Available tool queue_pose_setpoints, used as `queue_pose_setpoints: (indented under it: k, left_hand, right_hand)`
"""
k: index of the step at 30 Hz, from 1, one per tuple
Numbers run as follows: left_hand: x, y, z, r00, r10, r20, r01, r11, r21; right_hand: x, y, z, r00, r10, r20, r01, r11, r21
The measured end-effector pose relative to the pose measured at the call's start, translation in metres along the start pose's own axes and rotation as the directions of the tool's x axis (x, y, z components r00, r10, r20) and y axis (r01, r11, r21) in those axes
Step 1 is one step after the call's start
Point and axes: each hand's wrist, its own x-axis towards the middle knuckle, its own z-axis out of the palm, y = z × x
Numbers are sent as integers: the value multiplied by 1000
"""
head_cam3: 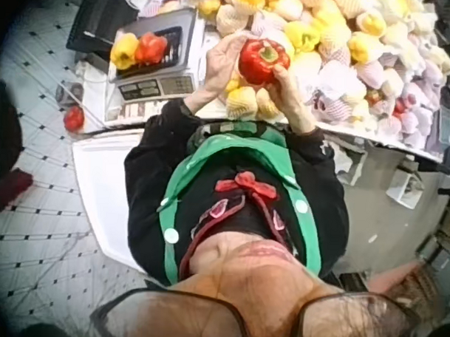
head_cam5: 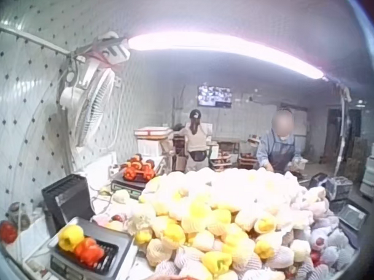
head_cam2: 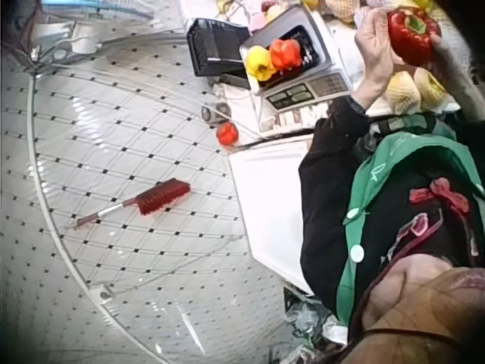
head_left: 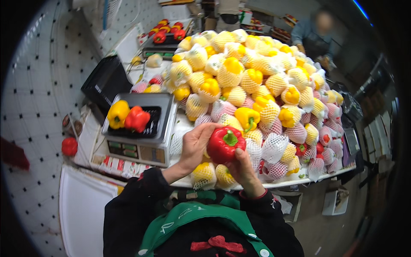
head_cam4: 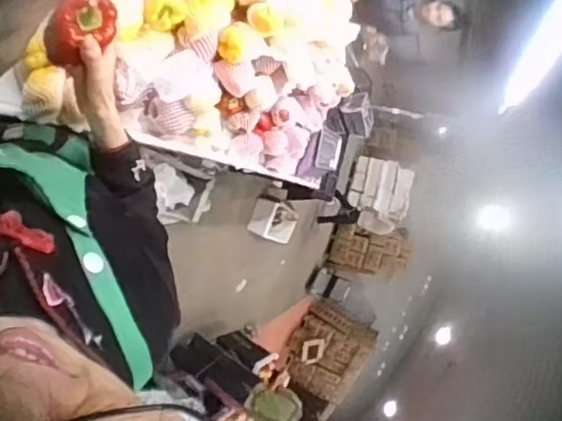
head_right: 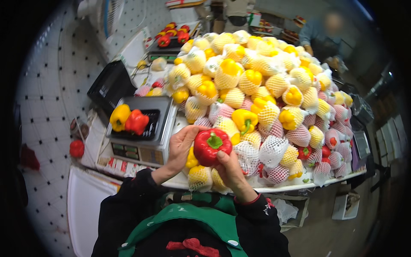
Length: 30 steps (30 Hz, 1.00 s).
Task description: The person sorts red and yellow bell peppers from a large pile, trims stems with scissors, weighs them on a digital scale, and places them into a tray. The person also handles a paper bag and a metal kettle during the process.
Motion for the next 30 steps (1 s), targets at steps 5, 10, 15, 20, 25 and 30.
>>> queue_pose_setpoints:
  k: [5,10,15,20,25,30]
  left_hand:
    - [43,11,-62,984,52,168,-102,946,308]
    - [47,15,-183,964,248,90,-256,791,556]
    - [57,36,-306,861,482,-161,-124,506,854]
    - [50,-32,-382,864,373,-339,67,583,810]
    - [44,-50,-364,853,272,-446,43,814,579]
    - [44,-35,-314,866,425,-262,-103,665,739]
  right_hand:
    - [4,-20,7,988,120,95,-139,962,234]
    - [-6,-32,-4,993,29,117,-38,997,70]
    - [-4,-34,2,996,93,-16,-93,996,0]
    - [11,-31,15,994,93,-50,-98,990,-103]
    - [56,-26,38,996,87,-6,-84,941,-327]
    - [124,-12,65,993,118,17,-98,887,-450]
